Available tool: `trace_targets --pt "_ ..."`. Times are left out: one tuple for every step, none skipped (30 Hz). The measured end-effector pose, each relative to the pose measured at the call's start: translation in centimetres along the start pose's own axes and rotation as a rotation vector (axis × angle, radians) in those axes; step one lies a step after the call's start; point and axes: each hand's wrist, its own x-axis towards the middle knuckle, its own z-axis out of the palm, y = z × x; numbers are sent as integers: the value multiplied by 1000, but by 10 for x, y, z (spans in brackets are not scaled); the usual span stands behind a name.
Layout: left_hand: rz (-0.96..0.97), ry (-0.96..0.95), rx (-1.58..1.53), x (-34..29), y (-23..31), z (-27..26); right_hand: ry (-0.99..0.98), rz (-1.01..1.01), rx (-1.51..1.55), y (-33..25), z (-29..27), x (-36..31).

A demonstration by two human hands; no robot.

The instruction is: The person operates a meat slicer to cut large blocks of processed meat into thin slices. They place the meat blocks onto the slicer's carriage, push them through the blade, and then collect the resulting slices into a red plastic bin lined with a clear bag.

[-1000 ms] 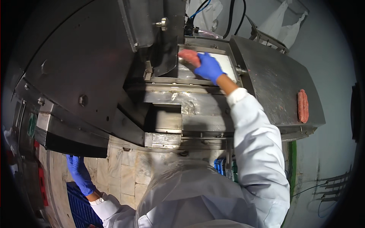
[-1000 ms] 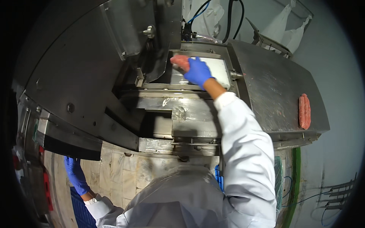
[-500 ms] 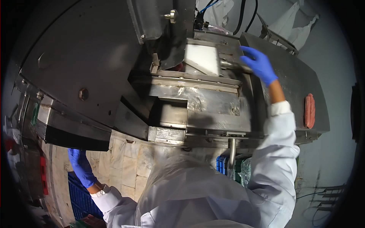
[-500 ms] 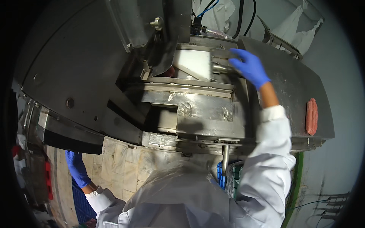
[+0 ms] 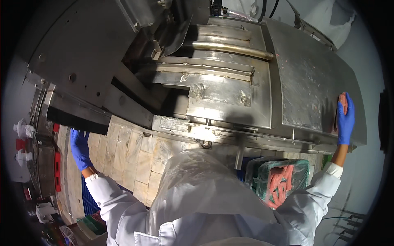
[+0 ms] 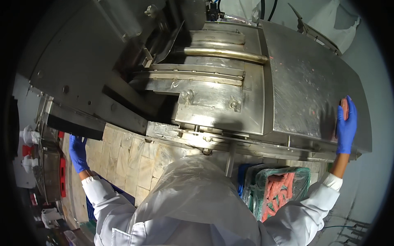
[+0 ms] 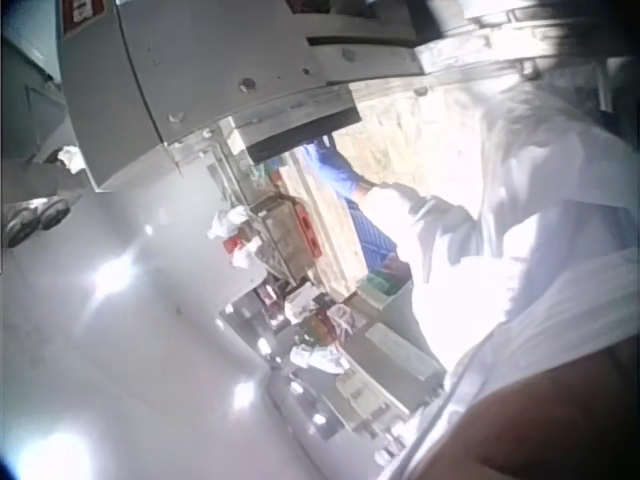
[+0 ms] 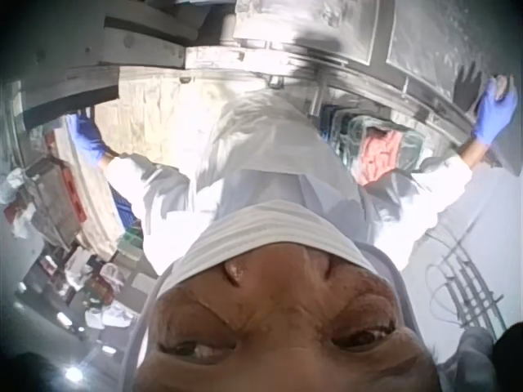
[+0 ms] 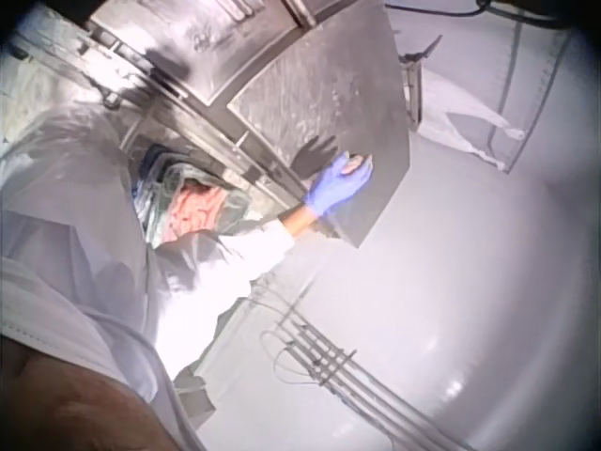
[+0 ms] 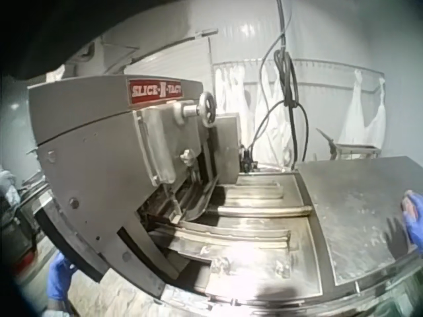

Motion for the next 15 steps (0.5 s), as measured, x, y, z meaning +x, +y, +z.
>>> trace_targets --pt "-6 9 23 0 3 9 -24 -35 -5 -34 -2 -5" --pt "-12 24 43 0 5 16 -47 -76 -10 -71 -3 -10" --pt "-18 46 63 -1 9 16 -149 -56 216 -113 -3 -19" --pt "-10 43 27 -4 6 7 -257 -42 445 -151 -3 -31" --pt "-7 60 81 -7 6 7 -345 -154 543 -177 0 -42" --pt "-16 88 78 -13 9 18 -421 -240 610 -209 1 -56" --pt "-8 125 87 -16 7 7 -550 -284 751 -238 6 -68" --pt "11 118 151 -16 5 18 -657 -321 750 -268 7 -88" --pt "24 99 246 -23 17 41 -844 -313 837 -298 12 -103" --pt "39 95 323 -29 26 56 -875 -494 826 -322 27 -121" --pt "32 65 340 -37 39 68 -958 -499 935 -348 43 -143" --pt "26 72 315 -42 40 52 -1048 -570 959 -384 51 -157" --pt "20 85 291 -49 43 28 -1080 -622 1038 -418 62 -174" --pt "22 101 316 -54 43 6 -1126 -646 1003 -452 74 -192" --pt "23 115 341 -64 43 -18 -1202 -669 1037 -489 83 -206"
